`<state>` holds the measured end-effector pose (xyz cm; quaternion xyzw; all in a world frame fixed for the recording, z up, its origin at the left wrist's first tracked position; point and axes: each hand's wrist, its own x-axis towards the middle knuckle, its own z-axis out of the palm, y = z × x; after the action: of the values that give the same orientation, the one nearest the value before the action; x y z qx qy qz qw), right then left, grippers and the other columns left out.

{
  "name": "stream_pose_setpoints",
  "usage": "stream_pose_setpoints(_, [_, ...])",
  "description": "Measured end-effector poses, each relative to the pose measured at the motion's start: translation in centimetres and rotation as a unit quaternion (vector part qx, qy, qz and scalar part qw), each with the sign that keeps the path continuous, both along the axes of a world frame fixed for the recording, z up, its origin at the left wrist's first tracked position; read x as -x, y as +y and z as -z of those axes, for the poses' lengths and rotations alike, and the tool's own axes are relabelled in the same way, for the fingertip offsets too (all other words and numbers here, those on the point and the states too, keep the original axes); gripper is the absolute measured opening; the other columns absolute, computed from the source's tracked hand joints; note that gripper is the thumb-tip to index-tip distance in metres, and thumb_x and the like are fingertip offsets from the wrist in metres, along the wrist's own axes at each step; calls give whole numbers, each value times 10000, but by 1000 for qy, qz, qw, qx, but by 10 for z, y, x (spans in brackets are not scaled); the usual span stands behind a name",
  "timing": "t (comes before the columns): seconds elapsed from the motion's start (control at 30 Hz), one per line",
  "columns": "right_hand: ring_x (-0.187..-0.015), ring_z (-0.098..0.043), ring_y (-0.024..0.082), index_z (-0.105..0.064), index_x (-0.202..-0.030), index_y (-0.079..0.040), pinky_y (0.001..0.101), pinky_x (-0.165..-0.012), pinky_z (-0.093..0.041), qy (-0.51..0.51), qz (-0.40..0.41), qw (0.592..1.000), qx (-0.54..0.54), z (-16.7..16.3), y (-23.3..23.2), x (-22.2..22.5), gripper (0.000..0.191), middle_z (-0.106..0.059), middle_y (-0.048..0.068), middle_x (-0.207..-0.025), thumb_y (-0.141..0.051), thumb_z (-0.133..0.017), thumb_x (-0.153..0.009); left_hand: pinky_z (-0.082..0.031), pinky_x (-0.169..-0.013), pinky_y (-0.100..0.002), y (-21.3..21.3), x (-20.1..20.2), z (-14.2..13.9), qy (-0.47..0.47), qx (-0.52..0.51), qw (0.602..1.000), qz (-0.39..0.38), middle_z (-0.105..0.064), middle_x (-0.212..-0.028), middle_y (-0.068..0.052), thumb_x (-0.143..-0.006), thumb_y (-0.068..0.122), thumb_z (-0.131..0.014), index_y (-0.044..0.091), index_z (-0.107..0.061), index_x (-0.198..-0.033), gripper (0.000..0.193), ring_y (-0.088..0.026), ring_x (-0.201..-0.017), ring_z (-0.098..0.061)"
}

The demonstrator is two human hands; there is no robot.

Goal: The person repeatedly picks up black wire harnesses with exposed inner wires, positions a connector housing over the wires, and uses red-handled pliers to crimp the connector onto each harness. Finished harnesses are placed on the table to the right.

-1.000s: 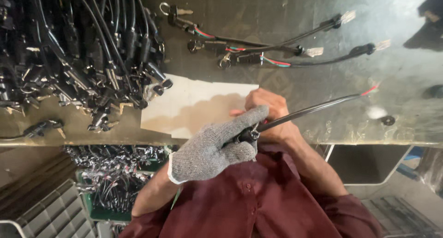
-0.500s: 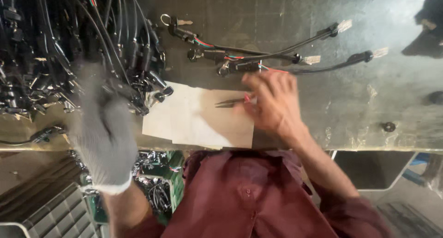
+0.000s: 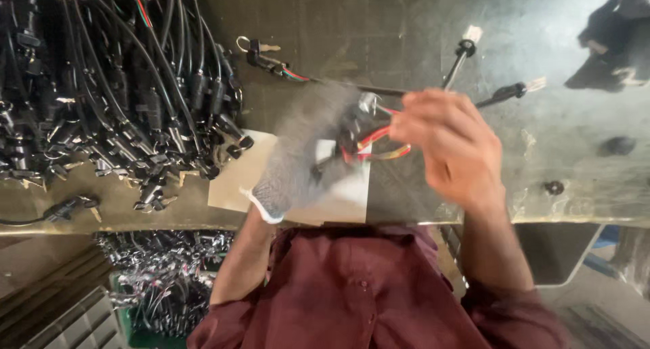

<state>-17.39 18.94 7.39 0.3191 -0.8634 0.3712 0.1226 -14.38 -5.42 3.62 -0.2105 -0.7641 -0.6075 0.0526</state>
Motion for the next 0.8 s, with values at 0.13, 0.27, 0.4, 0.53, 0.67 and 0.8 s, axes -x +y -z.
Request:
stream_pose_setpoints(0.13, [-1043, -583, 301, -652, -1095, -46, 383, -933, -485, 36, 163, 976, 140, -13, -16, -13, 164, -623, 156, -1083, -60, -702, -940, -563, -838, -303, 13, -22, -13, -245, -112, 938, 218, -726, -992, -2, -1047, 197, -697, 73, -705, -1126, 147, -104, -876, -672])
stream_pose_setpoints(0.27, [-965, -650, 209, -578, -1102, 3, 373, -881, -517, -328, 12, 891, 313, 18, -28, -30, 599, -674, 91, -1016, -566, -396, -1056, -525, -749, -273, 24, -35, -16, -309, -100, 925, 196, -664, -903, 5, -997, 229, -674, 63, -692, -1121, 209, -85, -817, -608])
stream_pose_setpoints(0.4, [-857, -655, 258, -608, -1044, -9, 462, -871, -562, -461, -7, 650, 605, 38, -36, -56, 369, -675, 134, -937, -370, -565, -1103, -466, -730, -256, 34, -40, 10, -368, -268, 881, 131, -631, -902, 4, -1053, 241, -602, 19, -679, -1127, 246, -73, -813, -551])
stream_pose_setpoints(0.53, [-783, -741, 245, -670, -846, -79, 381, -731, -613, -387, -107, 838, 369, 19, -50, -77, 305, -743, 87, -833, -321, -641, -1030, -440, -714, -258, 41, -59, 43, -381, -375, 844, 38, -616, -884, 28, -1086, 212, -535, 34, -628, -1320, 309, -85, -798, -527])
stream_pose_setpoints(0.67, [-798, -738, 284, -609, -1085, -17, 403, -726, -582, -233, -252, 908, 239, -5, -37, -77, 157, -745, 77, -899, -163, -599, -1030, -521, -795, -266, 28, -57, 56, -181, -76, 977, 88, -619, -910, 21, -1119, 210, -500, 62, -638, -1079, 206, -109, -840, -608])
stream_pose_setpoints(0.8, [-659, -705, 279, -619, -1060, -21, 375, -625, -568, -187, -130, 971, 78, 0, -21, -78, 134, -699, 63, -784, -122, -681, -997, -523, -777, -317, 0, -52, 29, -214, -310, 926, -6, -621, -963, -57, -1072, 200, -534, 20, -628, -1085, 203, -193, -865, -605])
